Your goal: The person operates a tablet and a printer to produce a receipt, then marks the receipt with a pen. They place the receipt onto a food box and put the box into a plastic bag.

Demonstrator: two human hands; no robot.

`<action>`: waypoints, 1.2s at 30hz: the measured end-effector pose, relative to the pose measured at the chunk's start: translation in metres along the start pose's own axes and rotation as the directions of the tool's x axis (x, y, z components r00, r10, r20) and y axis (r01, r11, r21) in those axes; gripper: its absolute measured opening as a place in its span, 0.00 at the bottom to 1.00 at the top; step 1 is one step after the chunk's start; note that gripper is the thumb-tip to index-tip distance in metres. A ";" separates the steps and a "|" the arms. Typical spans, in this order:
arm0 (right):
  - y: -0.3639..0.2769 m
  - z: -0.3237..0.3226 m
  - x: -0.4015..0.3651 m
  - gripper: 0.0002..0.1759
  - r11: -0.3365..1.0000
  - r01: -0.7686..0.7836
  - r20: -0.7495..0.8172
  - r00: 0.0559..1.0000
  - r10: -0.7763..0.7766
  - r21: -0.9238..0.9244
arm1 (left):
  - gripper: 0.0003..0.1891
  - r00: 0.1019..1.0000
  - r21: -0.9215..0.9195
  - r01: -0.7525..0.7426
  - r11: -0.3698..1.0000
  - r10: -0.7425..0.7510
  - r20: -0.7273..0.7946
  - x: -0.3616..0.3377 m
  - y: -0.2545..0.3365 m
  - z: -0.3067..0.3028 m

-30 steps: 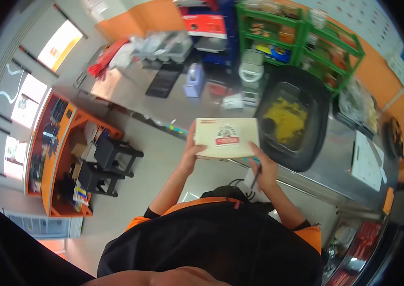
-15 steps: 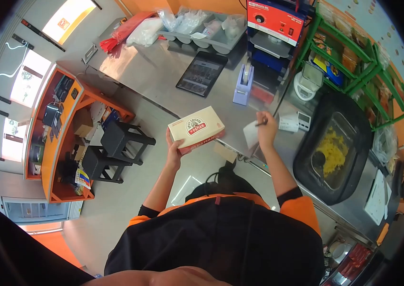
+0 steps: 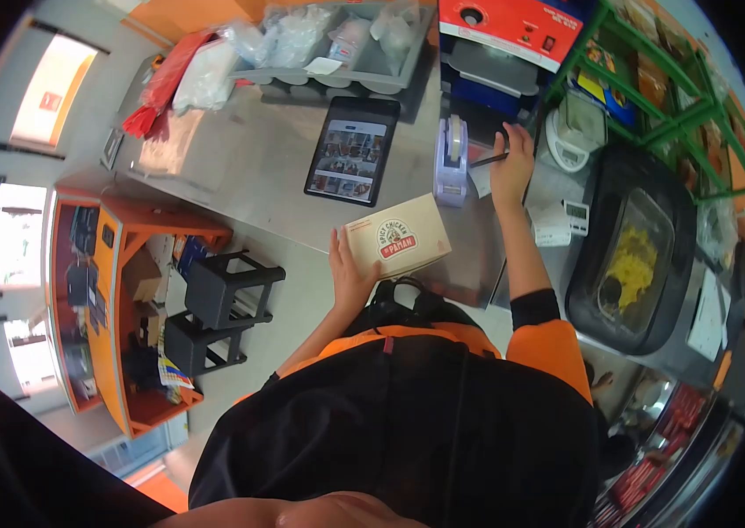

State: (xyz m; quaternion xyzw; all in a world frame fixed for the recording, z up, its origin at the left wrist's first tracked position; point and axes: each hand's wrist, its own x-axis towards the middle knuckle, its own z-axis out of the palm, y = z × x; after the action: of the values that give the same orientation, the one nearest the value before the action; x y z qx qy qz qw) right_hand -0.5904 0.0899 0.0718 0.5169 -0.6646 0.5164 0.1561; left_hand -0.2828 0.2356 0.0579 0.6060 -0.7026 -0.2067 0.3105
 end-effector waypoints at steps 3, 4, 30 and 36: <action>-0.032 -0.039 -0.029 0.13 0.871 -0.492 0.368 0.810 0.457 0.001 | 0.28 0.909 0.114 -0.377 0.919 0.343 0.236 0.030 0.015 -0.024; -0.035 -0.036 -0.038 0.13 0.856 -0.516 0.423 0.775 0.469 -0.004 | 0.26 0.817 0.031 -0.500 0.865 0.460 0.348 0.038 0.015 -0.027; -0.025 -0.050 -0.132 0.04 0.868 -0.371 0.310 0.826 0.470 -0.329 | 0.12 0.482 -0.003 -0.870 0.492 0.852 0.204 0.039 -0.027 -0.001; -0.085 -0.113 -0.166 0.04 0.774 -0.622 0.398 0.744 0.537 0.118 | 0.11 0.513 -0.058 -0.848 0.526 0.844 0.153 0.037 -0.029 -0.003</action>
State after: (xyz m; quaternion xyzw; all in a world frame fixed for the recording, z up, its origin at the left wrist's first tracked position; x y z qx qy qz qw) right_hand -0.4866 0.2790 0.0407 0.3794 -0.7408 0.5186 -0.1959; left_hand -0.2627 0.1947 0.0479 0.1723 -0.9336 -0.0691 0.3064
